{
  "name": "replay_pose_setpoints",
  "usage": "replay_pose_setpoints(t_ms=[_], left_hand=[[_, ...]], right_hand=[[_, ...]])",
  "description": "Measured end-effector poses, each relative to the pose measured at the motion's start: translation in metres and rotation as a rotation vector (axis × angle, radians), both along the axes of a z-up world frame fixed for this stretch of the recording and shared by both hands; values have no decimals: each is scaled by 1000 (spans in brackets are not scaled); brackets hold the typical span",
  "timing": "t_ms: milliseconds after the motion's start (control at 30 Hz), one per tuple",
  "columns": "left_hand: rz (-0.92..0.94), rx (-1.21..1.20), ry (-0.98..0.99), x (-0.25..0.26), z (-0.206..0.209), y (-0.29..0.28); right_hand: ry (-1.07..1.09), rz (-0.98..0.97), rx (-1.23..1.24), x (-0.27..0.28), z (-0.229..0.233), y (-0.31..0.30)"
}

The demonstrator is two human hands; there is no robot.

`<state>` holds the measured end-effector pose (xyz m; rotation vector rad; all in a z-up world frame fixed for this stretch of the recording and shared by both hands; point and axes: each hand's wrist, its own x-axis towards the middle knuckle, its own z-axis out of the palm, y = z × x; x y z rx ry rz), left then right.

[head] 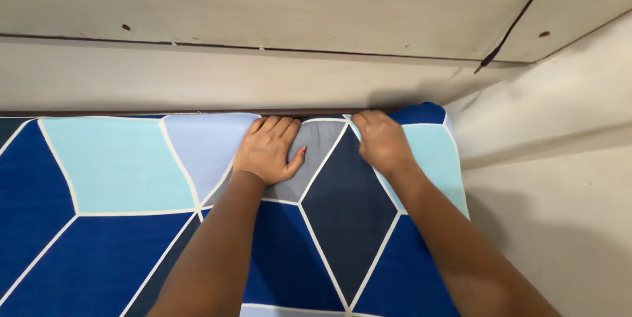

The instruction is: The person smooths a geometric-patterned bedsheet over a mattress, tucking the edges under. They then remove a pillow from a patterned pillowcase and insert it into a new white pillowcase with a leaf design, smoothing the case over the pillow.

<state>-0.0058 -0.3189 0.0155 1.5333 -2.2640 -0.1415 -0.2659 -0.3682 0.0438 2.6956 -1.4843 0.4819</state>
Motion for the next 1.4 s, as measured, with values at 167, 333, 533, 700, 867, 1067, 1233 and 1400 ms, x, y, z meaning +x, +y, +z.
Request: replay_pose_setpoints(t_ms=[167, 333, 533, 700, 867, 1067, 1233, 1400], left_hand=[[-14, -187, 44, -4, 0, -2], [-25, -140, 46, -6, 0, -4], [-35, -131, 16, -3, -23, -12], [-24, -239, 32, -3, -28, -7], [46, -130, -109, 12, -5, 0], [-183, -23, 132, 108, 1, 1], [-87, 168, 189, 104, -9, -1], [-107, 275, 250, 135, -6, -9]], right_hand=[[42, -108, 154, 15, -5, 8], [35, -358, -38, 51, -23, 24], [-246, -357, -42, 123, -47, 53], [-234, -335, -56, 132, -42, 57], [-244, -319, -96, 139, -32, 53], [-163, -319, -114, 148, -35, 63], [-152, -327, -113, 149, -36, 60], [-127, -321, -131, 149, -36, 60]])
